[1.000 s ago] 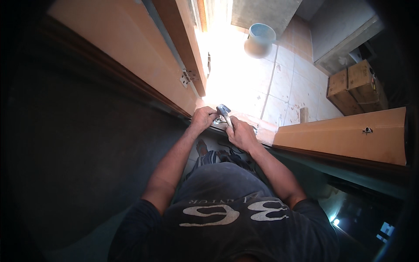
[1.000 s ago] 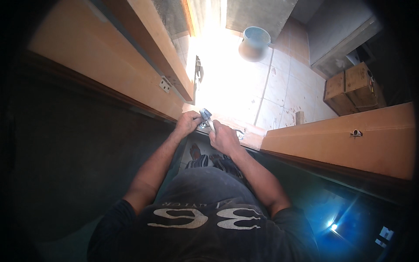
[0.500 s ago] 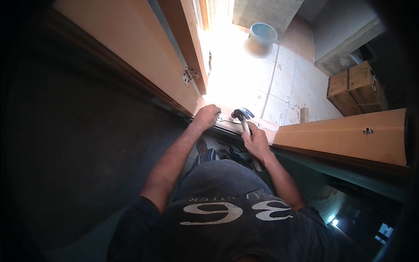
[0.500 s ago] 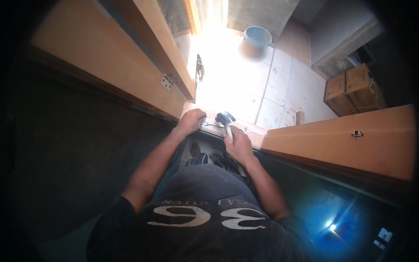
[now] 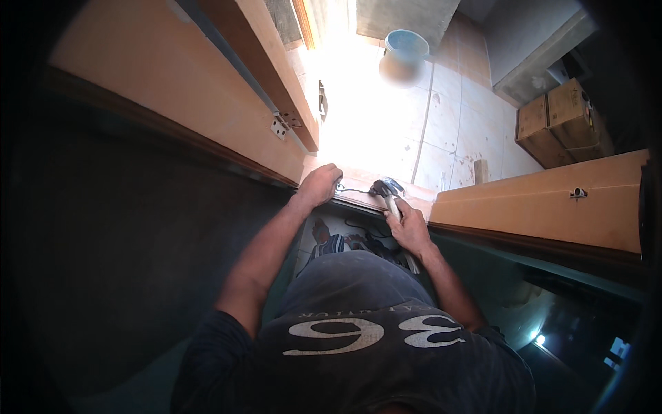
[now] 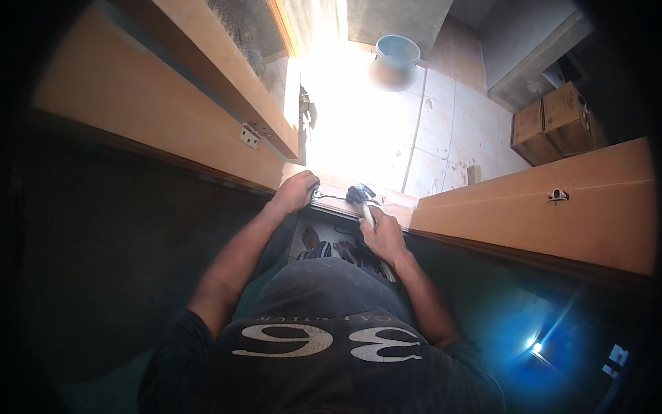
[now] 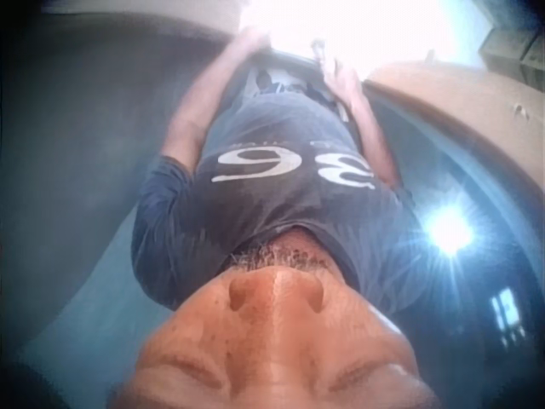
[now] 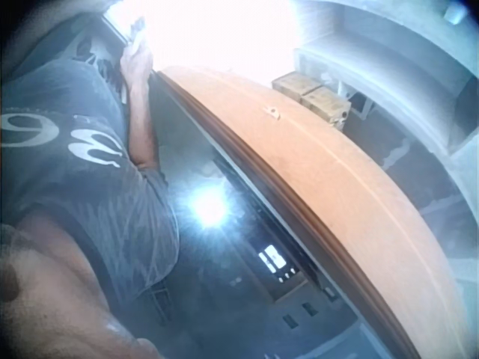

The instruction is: The person uses a hammer to drive nails into a door frame, then uses a power drill to secure a metal plate. The person also uses a screwdriver to adjust a hinge. The task involves installing or repairing door hardware.

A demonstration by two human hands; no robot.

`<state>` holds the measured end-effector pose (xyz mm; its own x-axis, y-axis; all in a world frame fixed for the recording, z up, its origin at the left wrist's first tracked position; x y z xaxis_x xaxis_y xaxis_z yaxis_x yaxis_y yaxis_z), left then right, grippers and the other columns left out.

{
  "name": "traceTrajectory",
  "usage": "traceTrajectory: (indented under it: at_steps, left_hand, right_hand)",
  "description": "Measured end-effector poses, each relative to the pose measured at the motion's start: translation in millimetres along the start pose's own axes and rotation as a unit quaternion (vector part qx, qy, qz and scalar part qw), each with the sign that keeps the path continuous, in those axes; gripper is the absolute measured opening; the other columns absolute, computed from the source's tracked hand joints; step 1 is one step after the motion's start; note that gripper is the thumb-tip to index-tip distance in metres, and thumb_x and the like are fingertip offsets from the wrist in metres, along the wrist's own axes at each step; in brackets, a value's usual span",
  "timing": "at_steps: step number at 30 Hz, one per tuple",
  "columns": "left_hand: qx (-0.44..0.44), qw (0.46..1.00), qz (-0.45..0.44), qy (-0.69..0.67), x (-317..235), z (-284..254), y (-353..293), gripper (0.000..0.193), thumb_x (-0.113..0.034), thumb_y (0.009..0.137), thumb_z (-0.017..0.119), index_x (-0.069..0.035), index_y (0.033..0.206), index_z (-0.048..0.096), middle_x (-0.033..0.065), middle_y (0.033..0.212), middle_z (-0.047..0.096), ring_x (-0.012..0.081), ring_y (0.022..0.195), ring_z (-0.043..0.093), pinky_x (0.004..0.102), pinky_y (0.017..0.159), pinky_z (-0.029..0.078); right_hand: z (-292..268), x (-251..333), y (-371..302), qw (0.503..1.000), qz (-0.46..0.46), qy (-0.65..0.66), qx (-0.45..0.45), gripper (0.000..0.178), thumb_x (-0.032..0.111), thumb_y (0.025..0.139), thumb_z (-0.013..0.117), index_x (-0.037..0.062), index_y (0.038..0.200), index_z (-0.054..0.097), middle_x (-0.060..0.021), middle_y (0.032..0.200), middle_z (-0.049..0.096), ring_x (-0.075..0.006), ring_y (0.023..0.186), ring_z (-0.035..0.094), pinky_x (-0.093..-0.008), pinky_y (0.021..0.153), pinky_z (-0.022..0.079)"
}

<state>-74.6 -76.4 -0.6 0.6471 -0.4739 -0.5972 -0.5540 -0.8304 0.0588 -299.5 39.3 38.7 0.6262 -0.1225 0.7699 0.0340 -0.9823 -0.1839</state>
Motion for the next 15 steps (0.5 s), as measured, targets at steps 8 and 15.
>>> traceTrajectory:
  at_steps: [8, 15]
  left_hand:
    - [-0.071, 0.994, -0.032, -0.075, 12, -6, -11, 0.007, -0.005, 0.094, 0.07, -0.003, 0.1, 0.072, 0.0158, 0.097, 0.069, 0.0372, 0.095, 0.068, 0.0451, 0.084, 0.056]
    - [-0.064, 0.998, -0.01, -0.012, 1, -8, -7, 0.008, -0.009, 0.093, 0.071, -0.005, 0.099, 0.076, 0.0133, 0.095, 0.071, 0.035, 0.102, 0.067, 0.0455, 0.091, 0.054]
  right_hand:
    - [-1, -4, -1, 0.999, 0.044, 0.002, 0.032, 0.035, 0.026, 0.097, 0.067, -0.0017, 0.118, 0.069, -0.0317, 0.088, 0.071, -0.0501, 0.084, 0.07, -0.0533, 0.077, 0.054]
    - [2, -9, 0, 0.999, 0.036, 0.03, 0.021, 0.031, 0.024, 0.097, 0.07, -0.0021, 0.114, 0.07, -0.0245, 0.077, 0.069, -0.036, 0.071, 0.067, -0.0457, 0.068, 0.052]
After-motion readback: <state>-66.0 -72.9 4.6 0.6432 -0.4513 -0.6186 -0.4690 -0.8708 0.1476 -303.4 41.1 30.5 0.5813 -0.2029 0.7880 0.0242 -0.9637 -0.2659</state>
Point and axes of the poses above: each hand's wrist, its own y-axis towards the middle knuckle, its own z-axis out of the palm, x = y × z, the point moved 10 cm from there along y, towards the middle knuckle
